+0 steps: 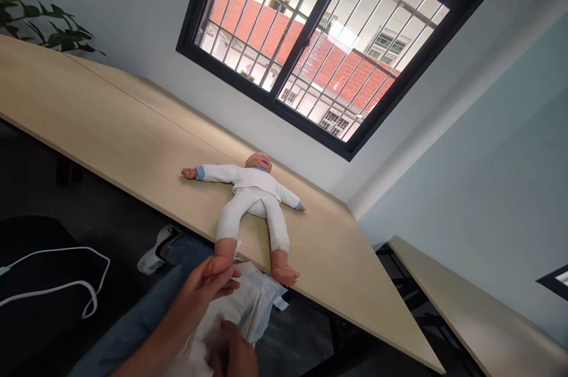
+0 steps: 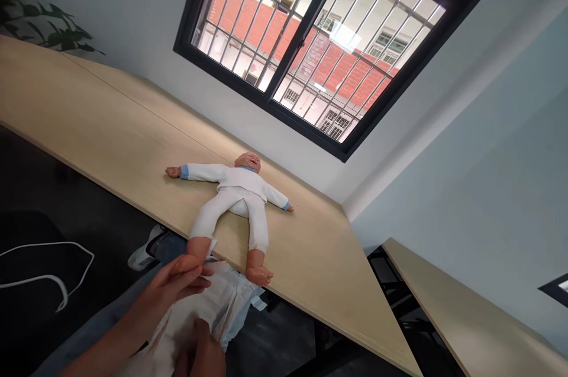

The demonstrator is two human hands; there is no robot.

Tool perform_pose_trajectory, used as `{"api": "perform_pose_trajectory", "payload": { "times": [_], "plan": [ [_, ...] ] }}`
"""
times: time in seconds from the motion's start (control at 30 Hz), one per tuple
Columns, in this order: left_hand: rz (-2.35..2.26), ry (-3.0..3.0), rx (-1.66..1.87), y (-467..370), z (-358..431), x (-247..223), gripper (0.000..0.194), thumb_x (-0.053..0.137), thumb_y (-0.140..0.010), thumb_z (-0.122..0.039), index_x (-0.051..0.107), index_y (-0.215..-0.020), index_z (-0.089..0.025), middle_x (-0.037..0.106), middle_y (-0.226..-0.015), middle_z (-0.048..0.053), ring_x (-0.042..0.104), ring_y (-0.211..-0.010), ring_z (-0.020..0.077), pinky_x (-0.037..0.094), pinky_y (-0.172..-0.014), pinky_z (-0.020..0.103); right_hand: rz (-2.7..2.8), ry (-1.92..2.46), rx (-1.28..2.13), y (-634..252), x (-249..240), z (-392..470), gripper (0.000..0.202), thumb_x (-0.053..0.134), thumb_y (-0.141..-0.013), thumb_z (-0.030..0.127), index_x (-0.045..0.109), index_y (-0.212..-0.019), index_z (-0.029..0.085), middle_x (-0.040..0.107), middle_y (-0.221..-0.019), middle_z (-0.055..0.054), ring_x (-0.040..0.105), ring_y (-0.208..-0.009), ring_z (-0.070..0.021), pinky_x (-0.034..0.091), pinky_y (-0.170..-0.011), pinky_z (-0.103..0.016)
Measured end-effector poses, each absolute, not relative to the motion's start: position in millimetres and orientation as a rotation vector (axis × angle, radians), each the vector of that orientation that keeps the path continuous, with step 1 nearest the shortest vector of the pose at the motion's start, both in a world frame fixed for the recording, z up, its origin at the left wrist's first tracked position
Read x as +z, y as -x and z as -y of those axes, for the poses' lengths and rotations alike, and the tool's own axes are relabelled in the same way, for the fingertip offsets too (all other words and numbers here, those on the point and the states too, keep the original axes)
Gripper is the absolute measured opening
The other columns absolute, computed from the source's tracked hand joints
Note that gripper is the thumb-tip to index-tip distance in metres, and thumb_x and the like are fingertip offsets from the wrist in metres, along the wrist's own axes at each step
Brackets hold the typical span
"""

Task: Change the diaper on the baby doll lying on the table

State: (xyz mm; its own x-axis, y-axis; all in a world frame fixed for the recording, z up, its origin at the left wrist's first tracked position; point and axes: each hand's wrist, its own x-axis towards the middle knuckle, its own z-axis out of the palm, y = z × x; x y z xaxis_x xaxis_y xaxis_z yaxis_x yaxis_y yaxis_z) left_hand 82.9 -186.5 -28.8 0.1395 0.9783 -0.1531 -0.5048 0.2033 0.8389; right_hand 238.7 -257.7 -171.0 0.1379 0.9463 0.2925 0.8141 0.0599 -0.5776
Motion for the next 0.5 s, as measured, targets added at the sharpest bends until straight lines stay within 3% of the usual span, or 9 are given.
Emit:
{"api": "perform_pose_trajectory", "payload": {
  "times": [0.27,0.5],
  "plan": [
    [-0.779,-0.65,1.274,-49,175,-36,0.037,0.07,-0.081,-0.046,0.064,-0.1,-0.015,0.075,-0.107,0.013,0.071,-0.098,0.0255,0.057,-0.089,0.035,1.633,1.658,0.284,-232,-162,262,0.04,0.056,-0.081,0.04,0.07,-0.114,0.022,0.067,-0.068,-0.006,0.063,-0.06,-0.0226,0.051,-0.06,-0.03],
    [-0.8,-0.635,1.375,-32,162,-31,0.028,0.066,-0.087,-0.036,0.06,-0.104,-0.014,0.075,-0.103,0.014,0.072,-0.097,0.0241,0.059,-0.088,0.033,1.614,1.629,0.363,-230,-149,263,0.039,0.055,-0.084,0.039,0.07,-0.116,0.022,0.064,-0.066,-0.005,0.061,-0.06,-0.0208,0.051,-0.059,-0.029]
  ]
}}
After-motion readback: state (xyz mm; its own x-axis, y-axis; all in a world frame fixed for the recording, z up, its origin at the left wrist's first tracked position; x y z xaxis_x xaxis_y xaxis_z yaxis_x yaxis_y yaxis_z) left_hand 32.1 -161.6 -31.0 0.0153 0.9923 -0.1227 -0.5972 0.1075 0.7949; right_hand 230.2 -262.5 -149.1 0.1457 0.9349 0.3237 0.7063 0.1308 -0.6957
